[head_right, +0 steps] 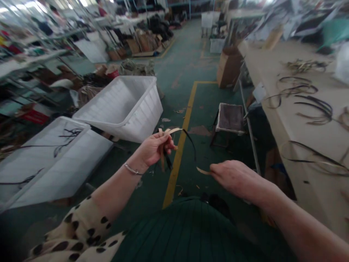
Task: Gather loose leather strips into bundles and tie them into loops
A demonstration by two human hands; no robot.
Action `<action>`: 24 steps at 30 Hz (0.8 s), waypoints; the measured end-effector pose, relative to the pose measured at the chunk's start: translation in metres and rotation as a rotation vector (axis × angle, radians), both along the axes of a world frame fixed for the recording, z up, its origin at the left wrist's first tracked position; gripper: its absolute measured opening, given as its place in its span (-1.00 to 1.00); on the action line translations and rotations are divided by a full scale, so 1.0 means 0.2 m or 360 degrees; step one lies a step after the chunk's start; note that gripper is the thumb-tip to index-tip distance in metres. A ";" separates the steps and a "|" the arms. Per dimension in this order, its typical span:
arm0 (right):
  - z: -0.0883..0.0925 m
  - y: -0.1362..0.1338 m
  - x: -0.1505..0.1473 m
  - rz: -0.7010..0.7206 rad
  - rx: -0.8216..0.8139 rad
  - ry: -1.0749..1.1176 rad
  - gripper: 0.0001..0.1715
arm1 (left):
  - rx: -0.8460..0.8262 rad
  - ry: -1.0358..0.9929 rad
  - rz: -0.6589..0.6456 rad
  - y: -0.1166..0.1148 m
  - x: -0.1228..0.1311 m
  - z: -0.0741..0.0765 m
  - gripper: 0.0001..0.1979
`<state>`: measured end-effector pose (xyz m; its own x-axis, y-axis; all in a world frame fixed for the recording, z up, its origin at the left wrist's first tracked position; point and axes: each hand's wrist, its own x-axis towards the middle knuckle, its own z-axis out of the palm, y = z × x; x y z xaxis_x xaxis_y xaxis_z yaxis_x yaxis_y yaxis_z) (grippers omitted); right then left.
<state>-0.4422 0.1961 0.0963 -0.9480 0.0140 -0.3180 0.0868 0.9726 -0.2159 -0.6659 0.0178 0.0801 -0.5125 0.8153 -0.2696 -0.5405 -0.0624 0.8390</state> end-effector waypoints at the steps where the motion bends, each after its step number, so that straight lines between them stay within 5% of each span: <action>1: 0.03 -0.05 -0.06 0.0076 0.0026 -0.0028 -0.68 | -0.0009 0.0032 -0.0076 0.04 0.06 -0.02 -0.83; 6: 0.11 -0.12 -0.26 0.0092 0.0112 0.0106 -0.63 | -0.0012 0.0059 -0.0278 0.20 0.28 -0.10 -0.76; 13: 0.04 -0.05 -0.26 -0.0117 0.0165 0.0127 -0.56 | -0.0218 0.0133 -0.0523 0.25 0.35 -0.12 -0.58; 20: -0.02 0.19 -0.10 -0.0211 -0.0700 0.0000 -0.63 | -0.0363 -0.0274 -0.1231 0.25 0.38 -0.16 -0.64; 24: -0.12 0.35 0.12 -0.0603 -0.1056 0.0035 -0.65 | -0.0125 -0.0497 -0.1004 0.21 0.37 -0.09 -0.71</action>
<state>-0.4181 0.2664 0.0713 -0.9226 0.1523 -0.3544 0.3778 0.5430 -0.7500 -0.5913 0.0594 0.0614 0.1619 0.9033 -0.3972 -0.6698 0.3962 0.6280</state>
